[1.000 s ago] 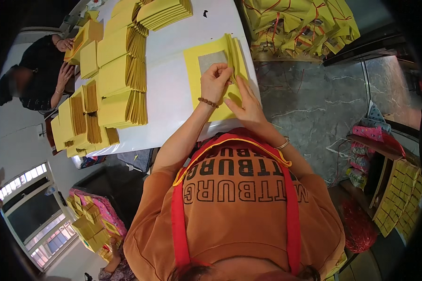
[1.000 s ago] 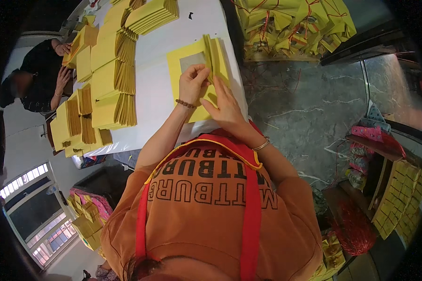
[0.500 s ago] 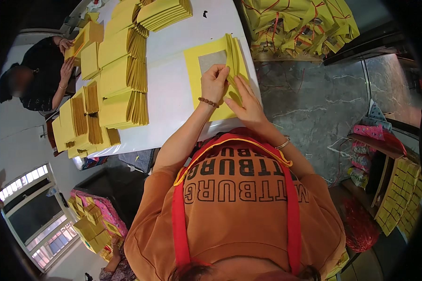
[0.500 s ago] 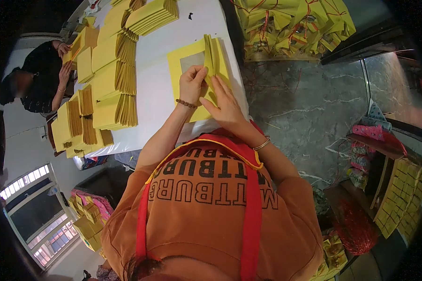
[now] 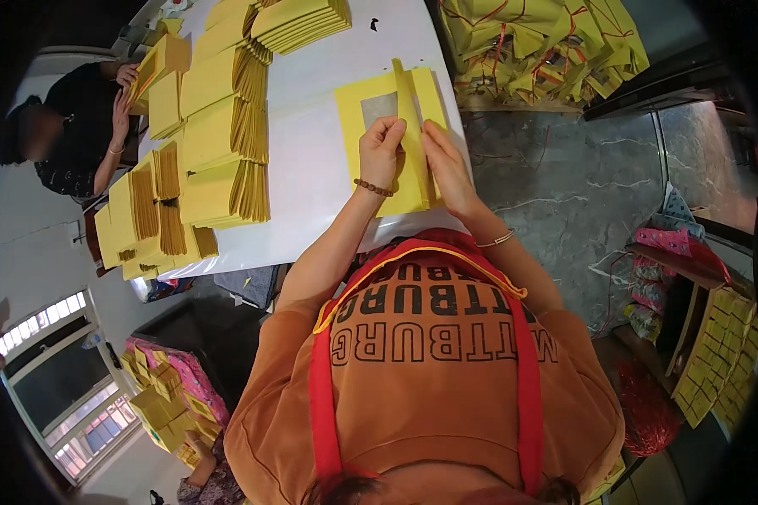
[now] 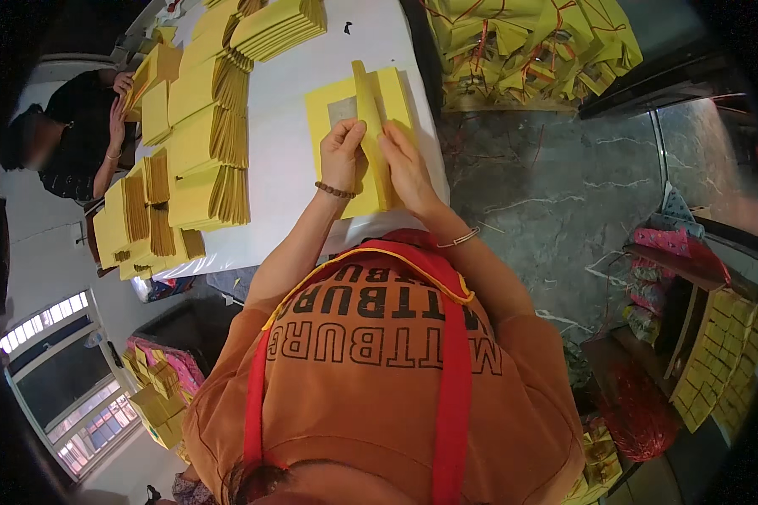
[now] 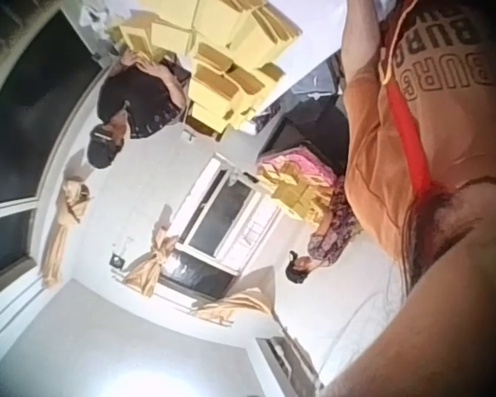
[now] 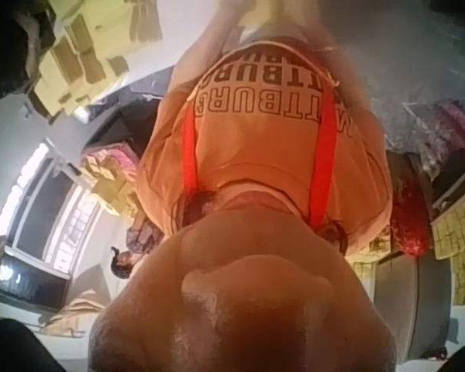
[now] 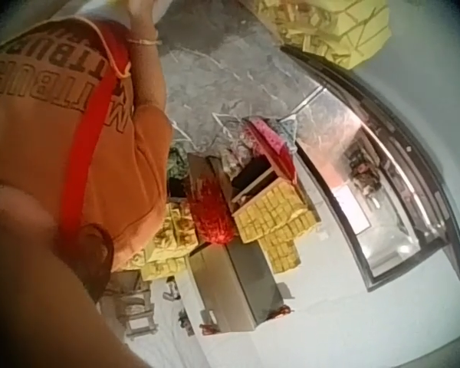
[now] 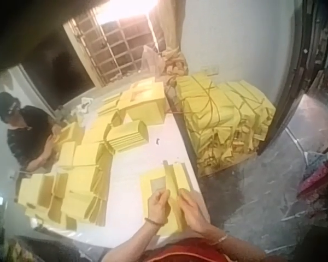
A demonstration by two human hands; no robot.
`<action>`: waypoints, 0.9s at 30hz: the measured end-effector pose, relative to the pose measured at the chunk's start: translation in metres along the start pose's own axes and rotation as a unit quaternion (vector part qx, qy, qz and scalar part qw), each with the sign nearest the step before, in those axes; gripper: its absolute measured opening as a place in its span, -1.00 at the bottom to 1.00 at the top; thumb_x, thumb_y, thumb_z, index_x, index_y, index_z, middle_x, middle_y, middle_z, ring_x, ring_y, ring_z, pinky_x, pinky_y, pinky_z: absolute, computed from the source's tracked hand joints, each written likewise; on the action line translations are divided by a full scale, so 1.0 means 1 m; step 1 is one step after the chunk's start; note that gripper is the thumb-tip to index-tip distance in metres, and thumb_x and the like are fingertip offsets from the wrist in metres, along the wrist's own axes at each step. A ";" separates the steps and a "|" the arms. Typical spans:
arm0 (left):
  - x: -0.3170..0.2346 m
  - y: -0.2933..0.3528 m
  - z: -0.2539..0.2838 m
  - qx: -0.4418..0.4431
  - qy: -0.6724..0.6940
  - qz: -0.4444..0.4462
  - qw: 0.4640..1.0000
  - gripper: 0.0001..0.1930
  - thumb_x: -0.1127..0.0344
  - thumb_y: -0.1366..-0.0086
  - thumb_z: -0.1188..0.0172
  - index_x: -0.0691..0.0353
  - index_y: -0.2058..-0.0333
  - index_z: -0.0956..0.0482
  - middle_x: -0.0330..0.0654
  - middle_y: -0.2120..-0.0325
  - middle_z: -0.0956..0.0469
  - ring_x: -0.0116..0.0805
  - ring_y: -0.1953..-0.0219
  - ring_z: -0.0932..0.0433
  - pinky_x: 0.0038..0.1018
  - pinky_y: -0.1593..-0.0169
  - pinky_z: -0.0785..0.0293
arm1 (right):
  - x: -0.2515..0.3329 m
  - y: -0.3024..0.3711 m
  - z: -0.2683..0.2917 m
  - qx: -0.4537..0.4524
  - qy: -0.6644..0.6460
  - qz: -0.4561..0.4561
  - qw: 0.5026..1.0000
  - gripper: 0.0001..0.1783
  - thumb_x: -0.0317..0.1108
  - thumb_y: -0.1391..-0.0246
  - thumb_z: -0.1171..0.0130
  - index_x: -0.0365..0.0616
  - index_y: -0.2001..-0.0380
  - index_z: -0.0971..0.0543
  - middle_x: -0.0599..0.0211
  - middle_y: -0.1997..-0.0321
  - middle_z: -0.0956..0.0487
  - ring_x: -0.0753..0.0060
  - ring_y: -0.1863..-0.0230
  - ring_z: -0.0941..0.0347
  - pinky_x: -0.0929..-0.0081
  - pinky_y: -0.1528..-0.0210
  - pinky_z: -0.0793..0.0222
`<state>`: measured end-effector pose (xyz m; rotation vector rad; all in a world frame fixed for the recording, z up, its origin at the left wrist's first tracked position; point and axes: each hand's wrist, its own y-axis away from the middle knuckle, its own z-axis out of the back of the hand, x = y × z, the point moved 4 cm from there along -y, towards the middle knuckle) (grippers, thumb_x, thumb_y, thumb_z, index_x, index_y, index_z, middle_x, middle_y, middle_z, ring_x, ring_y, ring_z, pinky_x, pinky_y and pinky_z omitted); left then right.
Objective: Manually folding yellow papers with silver foil centers in a production environment.
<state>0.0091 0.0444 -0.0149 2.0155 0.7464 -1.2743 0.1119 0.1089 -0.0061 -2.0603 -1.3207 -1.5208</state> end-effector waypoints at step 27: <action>-0.011 0.003 0.000 0.044 -0.018 0.033 0.998 -0.84 0.26 -0.22 -0.17 0.23 0.36 -0.53 -0.42 0.59 -0.41 -0.69 0.59 -0.30 -0.73 0.56 -0.20 | 0.018 0.013 -0.016 0.132 0.091 0.103 0.982 -0.20 -0.39 0.00 -0.16 -0.28 -0.24 0.01 0.24 -0.14 -0.25 0.46 -0.15 -0.18 0.55 -0.16 -0.10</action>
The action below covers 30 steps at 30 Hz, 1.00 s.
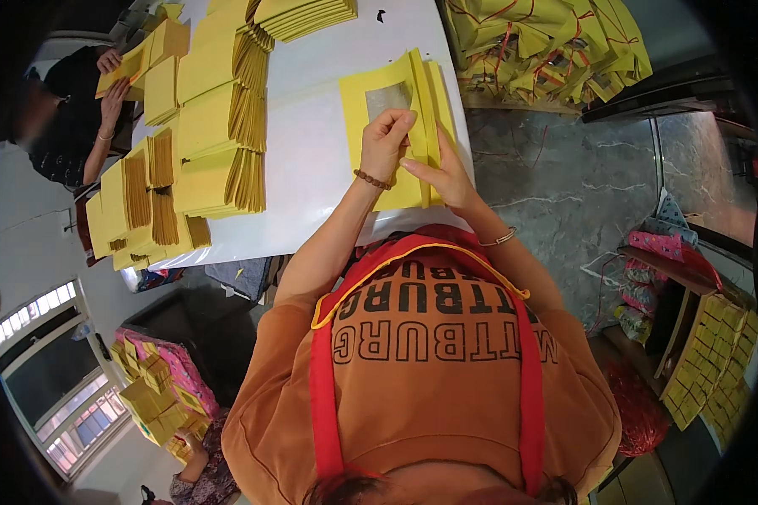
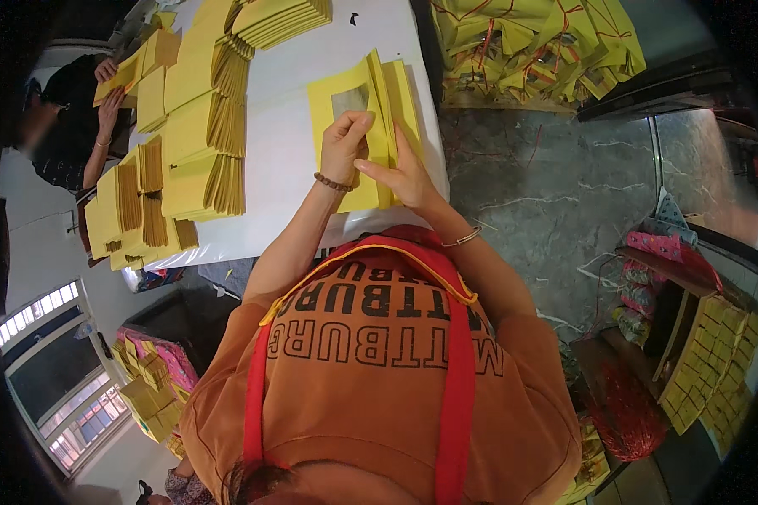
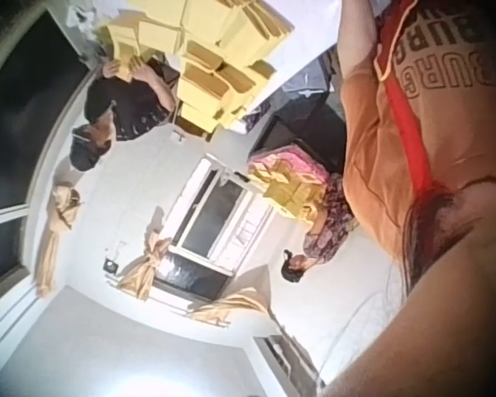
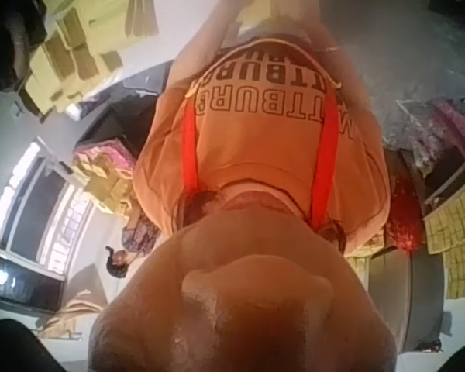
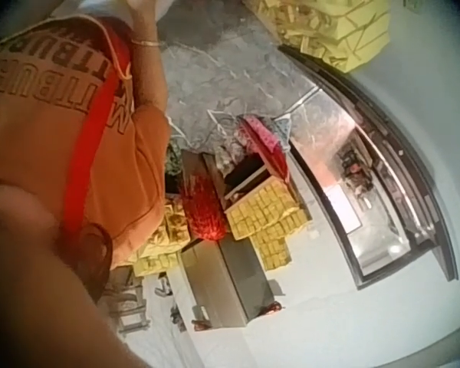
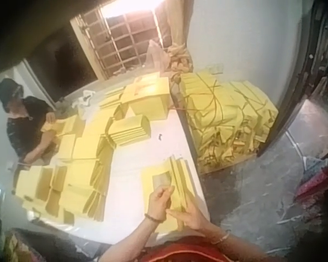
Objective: Manually folding yellow papers with silver foil centers in a production environment.
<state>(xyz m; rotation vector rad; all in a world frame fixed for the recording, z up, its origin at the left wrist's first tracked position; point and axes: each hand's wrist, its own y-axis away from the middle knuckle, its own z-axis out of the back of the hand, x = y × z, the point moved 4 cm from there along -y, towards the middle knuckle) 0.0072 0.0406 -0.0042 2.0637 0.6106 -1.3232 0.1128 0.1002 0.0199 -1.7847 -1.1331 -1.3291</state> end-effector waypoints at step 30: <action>0.000 0.003 -0.003 -0.036 0.004 -0.125 0.992 -0.69 0.45 -0.20 -0.11 0.24 0.06 -0.38 -0.37 0.50 -0.40 -0.69 0.54 -0.28 -0.72 0.49 -0.23 | -0.014 0.000 0.003 -0.006 0.016 -0.015 1.000 -0.18 -0.36 0.04 -0.22 -0.33 -0.22 -0.03 0.16 -0.12 -0.28 0.41 -0.12 -0.22 0.51 -0.14 -0.14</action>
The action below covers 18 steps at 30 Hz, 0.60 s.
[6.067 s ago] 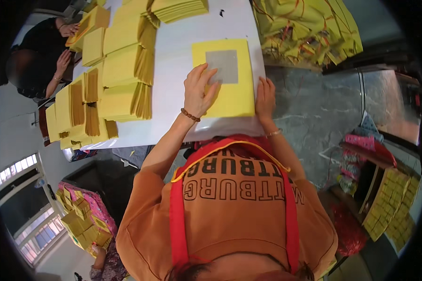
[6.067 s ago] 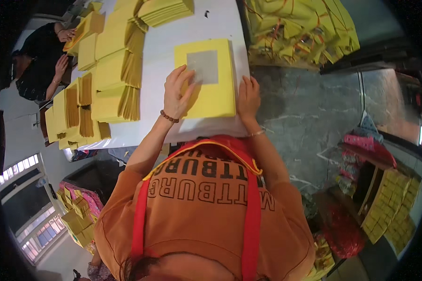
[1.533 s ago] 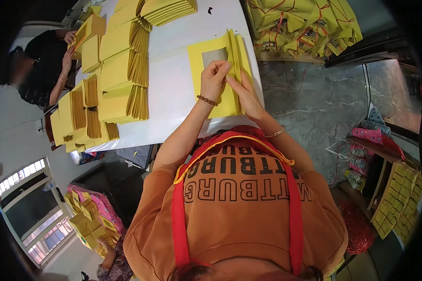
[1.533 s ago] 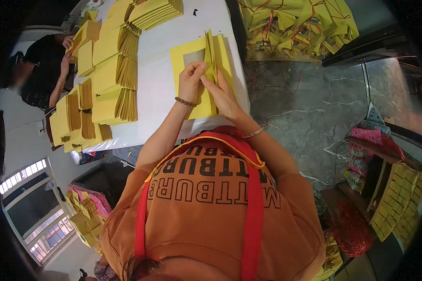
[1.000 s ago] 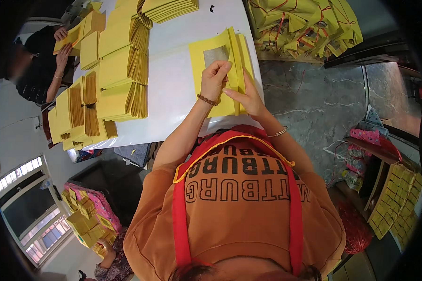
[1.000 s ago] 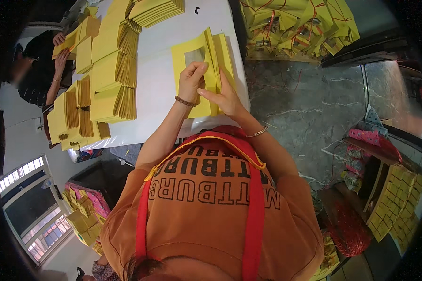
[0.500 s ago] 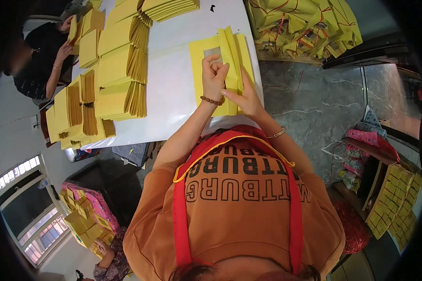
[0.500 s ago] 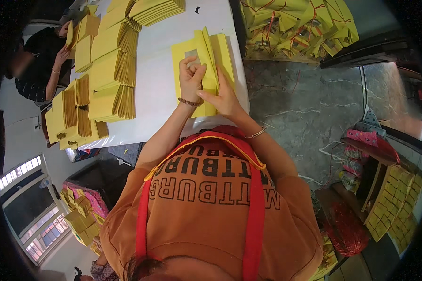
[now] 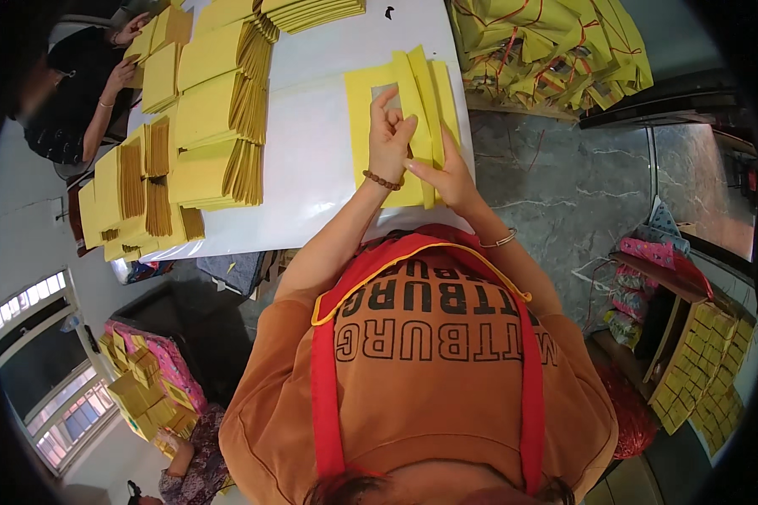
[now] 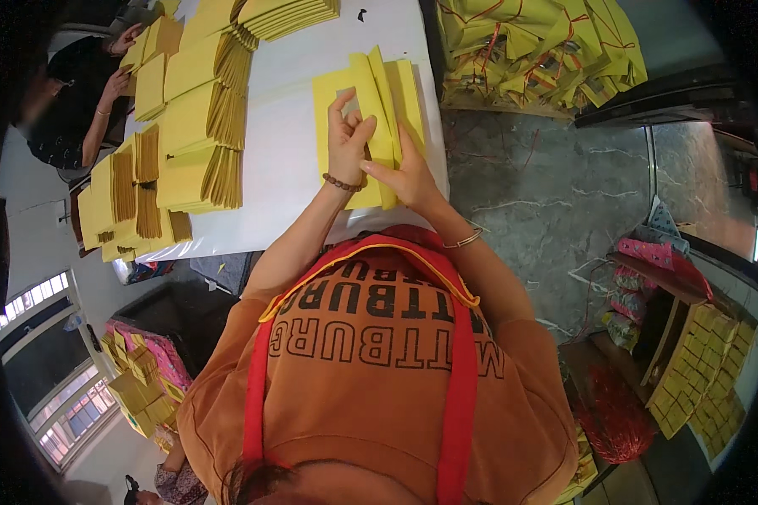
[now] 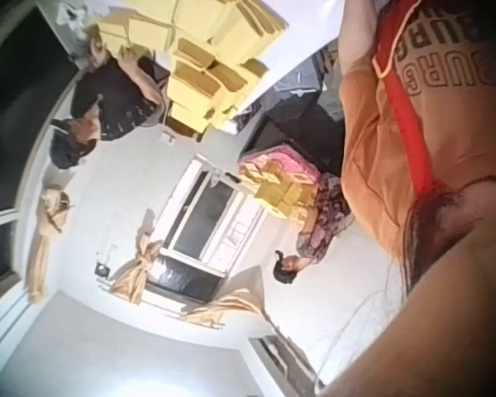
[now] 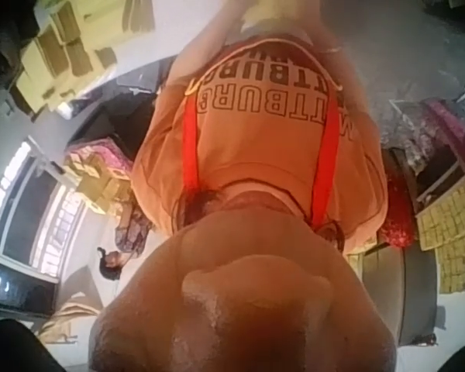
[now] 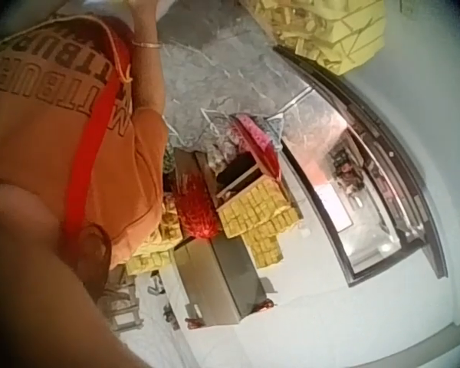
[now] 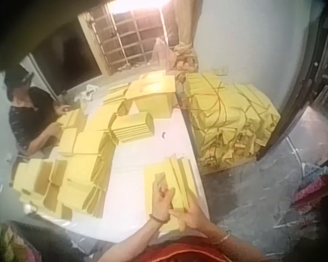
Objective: Manually folding yellow papers with silver foil centers in a production environment.
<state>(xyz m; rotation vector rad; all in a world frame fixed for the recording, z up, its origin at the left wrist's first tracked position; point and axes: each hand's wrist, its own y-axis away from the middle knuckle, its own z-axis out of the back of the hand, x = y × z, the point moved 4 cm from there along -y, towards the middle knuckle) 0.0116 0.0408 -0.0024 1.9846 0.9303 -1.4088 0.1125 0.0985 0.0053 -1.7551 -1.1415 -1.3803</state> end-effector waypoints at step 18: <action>0.002 0.000 0.002 0.020 -0.107 0.007 0.994 -0.47 0.28 -0.07 -0.29 0.31 -0.02 -0.38 -0.35 0.44 -0.29 -0.66 0.49 -0.20 -0.70 0.51 -0.14 | -0.010 0.000 0.004 -0.004 0.182 0.061 0.981 -0.13 -0.32 -0.01 -0.13 -0.40 -0.25 0.10 0.00 -0.31 -0.02 0.27 -0.34 0.08 0.44 -0.30 0.15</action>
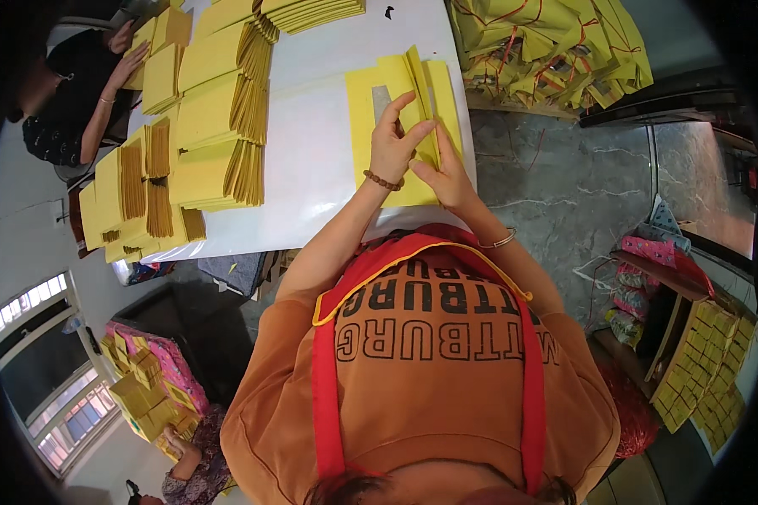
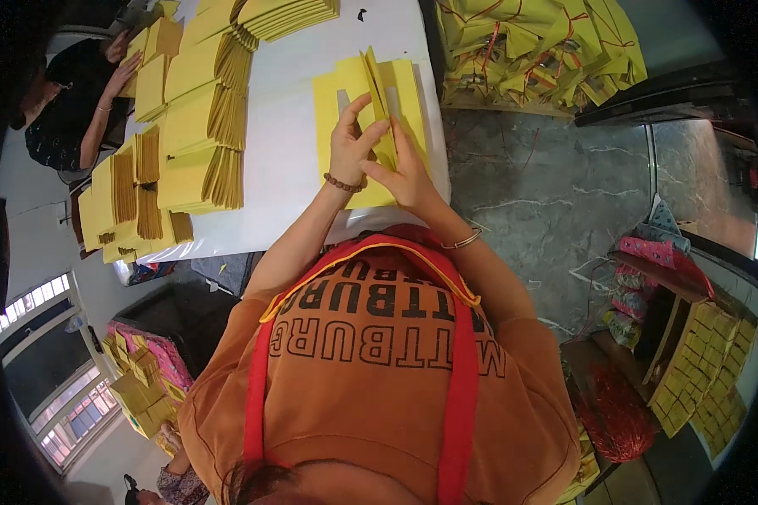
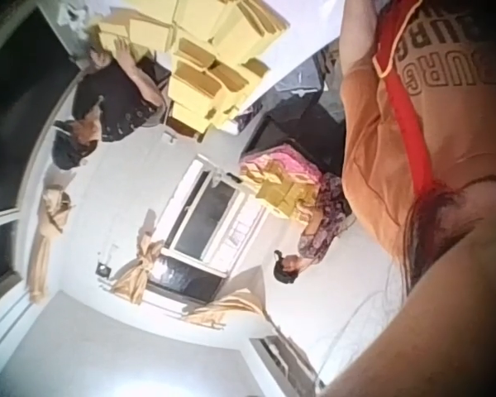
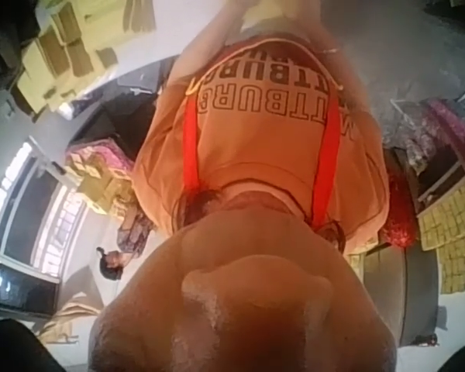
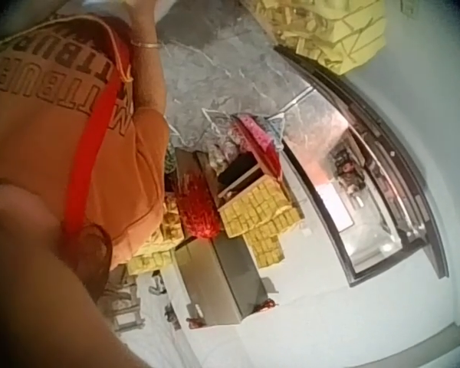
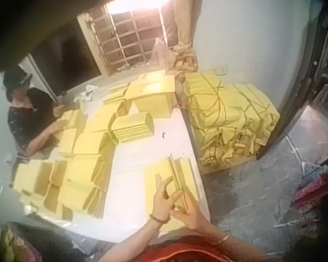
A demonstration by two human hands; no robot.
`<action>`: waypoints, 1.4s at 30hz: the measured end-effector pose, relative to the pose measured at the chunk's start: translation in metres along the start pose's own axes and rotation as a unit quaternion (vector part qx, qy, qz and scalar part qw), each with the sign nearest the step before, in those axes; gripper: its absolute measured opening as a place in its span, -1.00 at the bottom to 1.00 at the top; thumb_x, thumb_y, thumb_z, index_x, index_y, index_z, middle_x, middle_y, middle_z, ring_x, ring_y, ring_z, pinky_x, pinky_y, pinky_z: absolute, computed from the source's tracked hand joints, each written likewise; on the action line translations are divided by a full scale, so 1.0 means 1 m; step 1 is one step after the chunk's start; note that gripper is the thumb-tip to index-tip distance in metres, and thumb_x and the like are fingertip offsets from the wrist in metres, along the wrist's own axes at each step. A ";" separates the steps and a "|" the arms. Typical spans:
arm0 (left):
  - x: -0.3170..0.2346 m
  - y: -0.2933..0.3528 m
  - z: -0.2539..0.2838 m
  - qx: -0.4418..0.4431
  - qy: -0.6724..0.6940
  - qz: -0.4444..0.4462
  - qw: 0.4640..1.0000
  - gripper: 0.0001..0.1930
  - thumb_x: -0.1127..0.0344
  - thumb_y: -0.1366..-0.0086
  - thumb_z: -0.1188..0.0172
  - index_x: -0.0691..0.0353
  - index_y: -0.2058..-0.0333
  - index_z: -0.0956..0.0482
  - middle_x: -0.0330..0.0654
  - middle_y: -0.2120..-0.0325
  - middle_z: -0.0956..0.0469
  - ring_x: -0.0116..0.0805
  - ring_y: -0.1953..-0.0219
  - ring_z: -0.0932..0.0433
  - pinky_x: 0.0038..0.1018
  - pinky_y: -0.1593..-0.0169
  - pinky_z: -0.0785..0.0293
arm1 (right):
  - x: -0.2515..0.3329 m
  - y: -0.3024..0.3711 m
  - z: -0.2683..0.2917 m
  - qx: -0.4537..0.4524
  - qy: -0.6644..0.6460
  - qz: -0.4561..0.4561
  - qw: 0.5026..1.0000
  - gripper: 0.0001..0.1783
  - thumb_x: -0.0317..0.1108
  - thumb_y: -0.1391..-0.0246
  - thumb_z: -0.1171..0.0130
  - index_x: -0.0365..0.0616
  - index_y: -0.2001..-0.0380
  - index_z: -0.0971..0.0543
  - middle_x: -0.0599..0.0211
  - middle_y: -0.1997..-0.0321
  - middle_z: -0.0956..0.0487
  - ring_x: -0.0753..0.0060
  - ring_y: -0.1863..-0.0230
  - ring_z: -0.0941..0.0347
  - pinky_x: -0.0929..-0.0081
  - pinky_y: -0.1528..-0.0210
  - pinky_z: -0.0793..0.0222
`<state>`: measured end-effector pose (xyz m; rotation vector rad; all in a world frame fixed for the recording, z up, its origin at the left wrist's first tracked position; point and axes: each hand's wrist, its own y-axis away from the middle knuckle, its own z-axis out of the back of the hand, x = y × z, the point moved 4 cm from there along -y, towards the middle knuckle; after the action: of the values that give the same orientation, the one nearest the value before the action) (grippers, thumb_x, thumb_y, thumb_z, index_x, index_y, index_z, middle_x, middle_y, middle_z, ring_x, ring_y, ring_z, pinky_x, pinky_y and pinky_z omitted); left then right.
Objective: Manually folding yellow papers with silver foil centers in a production environment.
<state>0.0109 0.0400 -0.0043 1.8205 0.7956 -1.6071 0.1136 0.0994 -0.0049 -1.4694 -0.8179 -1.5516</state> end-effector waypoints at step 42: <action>-0.006 -0.001 -0.001 -0.032 -0.119 -0.131 0.984 -0.59 0.25 -0.09 -0.27 0.26 0.08 -0.50 -0.32 0.52 -0.28 -0.55 0.52 -0.19 -0.60 0.47 -0.13 | 0.004 0.003 -0.003 -0.001 0.050 0.002 0.999 -0.11 -0.22 -0.04 -0.09 -0.42 -0.25 0.14 -0.10 -0.34 0.07 0.16 -0.39 0.20 0.42 -0.34 0.24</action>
<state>0.0108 0.0410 0.0017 1.4916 0.9933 -1.8983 0.1149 0.0953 -0.0019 -1.3826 -0.7553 -1.6083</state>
